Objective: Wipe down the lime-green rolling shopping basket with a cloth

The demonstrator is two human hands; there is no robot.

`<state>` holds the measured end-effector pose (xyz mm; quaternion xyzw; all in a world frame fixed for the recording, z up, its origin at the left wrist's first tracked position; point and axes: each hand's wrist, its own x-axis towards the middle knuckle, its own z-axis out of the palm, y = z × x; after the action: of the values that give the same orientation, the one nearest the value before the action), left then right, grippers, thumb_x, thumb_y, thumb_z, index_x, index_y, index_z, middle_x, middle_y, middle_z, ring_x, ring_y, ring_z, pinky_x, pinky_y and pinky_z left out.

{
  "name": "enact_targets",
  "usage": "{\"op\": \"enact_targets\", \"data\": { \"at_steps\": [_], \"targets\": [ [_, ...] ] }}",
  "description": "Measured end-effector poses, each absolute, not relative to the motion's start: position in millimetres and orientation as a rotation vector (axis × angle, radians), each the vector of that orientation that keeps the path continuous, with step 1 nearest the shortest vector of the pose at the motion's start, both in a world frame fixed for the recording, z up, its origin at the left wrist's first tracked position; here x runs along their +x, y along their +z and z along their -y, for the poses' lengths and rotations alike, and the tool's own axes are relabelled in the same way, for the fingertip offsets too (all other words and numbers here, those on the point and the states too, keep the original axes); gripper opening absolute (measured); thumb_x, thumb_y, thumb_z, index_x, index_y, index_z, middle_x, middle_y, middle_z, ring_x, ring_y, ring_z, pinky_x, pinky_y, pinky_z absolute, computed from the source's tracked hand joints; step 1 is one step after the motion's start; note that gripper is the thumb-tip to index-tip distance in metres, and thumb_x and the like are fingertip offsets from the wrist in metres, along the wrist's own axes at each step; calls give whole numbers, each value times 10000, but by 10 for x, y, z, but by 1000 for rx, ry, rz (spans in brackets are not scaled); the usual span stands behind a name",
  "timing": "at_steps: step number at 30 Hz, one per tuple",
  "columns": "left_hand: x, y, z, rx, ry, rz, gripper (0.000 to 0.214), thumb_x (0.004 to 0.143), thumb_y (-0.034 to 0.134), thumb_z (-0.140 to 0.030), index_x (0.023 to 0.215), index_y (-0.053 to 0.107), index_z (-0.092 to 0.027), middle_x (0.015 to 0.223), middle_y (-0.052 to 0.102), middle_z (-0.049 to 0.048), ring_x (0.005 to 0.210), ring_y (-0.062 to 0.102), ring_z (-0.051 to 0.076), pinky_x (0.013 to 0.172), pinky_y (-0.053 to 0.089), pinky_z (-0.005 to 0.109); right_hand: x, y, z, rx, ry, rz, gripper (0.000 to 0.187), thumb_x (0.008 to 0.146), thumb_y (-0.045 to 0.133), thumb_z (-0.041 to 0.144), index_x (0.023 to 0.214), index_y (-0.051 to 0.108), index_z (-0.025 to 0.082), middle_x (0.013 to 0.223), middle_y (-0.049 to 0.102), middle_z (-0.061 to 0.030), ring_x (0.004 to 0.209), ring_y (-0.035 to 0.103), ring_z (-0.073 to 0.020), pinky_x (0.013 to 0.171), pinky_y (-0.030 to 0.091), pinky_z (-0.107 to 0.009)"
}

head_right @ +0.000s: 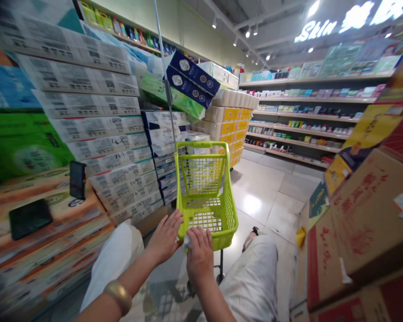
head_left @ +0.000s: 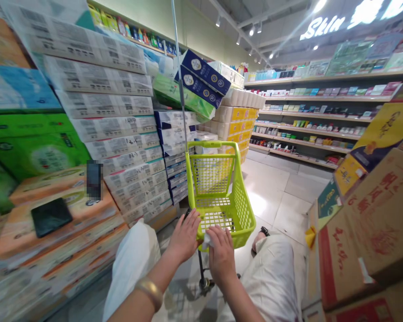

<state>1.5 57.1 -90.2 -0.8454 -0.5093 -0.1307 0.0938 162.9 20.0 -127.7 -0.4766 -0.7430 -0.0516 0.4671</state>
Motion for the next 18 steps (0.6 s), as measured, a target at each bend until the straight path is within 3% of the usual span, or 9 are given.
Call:
{"op": "enact_targets", "data": {
  "at_steps": [9, 13, 18],
  "targets": [
    [-179, -939, -787, -2517, -387, 1418, 494, 841, 589, -403, 1275, 494, -187, 1434, 477, 124, 1414, 309, 255, 1143, 291, 457, 2394, -1386, -358, -1434, -337, 1595, 361, 869, 371, 117, 1154, 577, 198, 1205, 625, -72, 1227, 495, -209, 1132, 206, -463],
    [-141, -987, -787, -2532, -435, 1400, 497, 849, 578, -416, 1280, 477, -192, 1426, 481, 129, 1423, 291, 251, 1138, 299, 450, 2155, -1335, -385, -1409, -278, 1554, 370, 839, 358, 95, 1118, 585, 182, 1141, 641, -89, 1180, 515, -218, 1104, 260, -472],
    [-104, -968, -721, -2548, -460, 1437, 495, 836, 590, -376, 1279, 470, -190, 1422, 483, 130, 1422, 293, 252, 1130, 317, 446, 1575, -1217, -313, -1241, -116, 1758, 423, 792, 390, 40, 1123, 590, 213, 1107, 653, -54, 1138, 539, -185, 1135, 229, -420]
  ]
}}
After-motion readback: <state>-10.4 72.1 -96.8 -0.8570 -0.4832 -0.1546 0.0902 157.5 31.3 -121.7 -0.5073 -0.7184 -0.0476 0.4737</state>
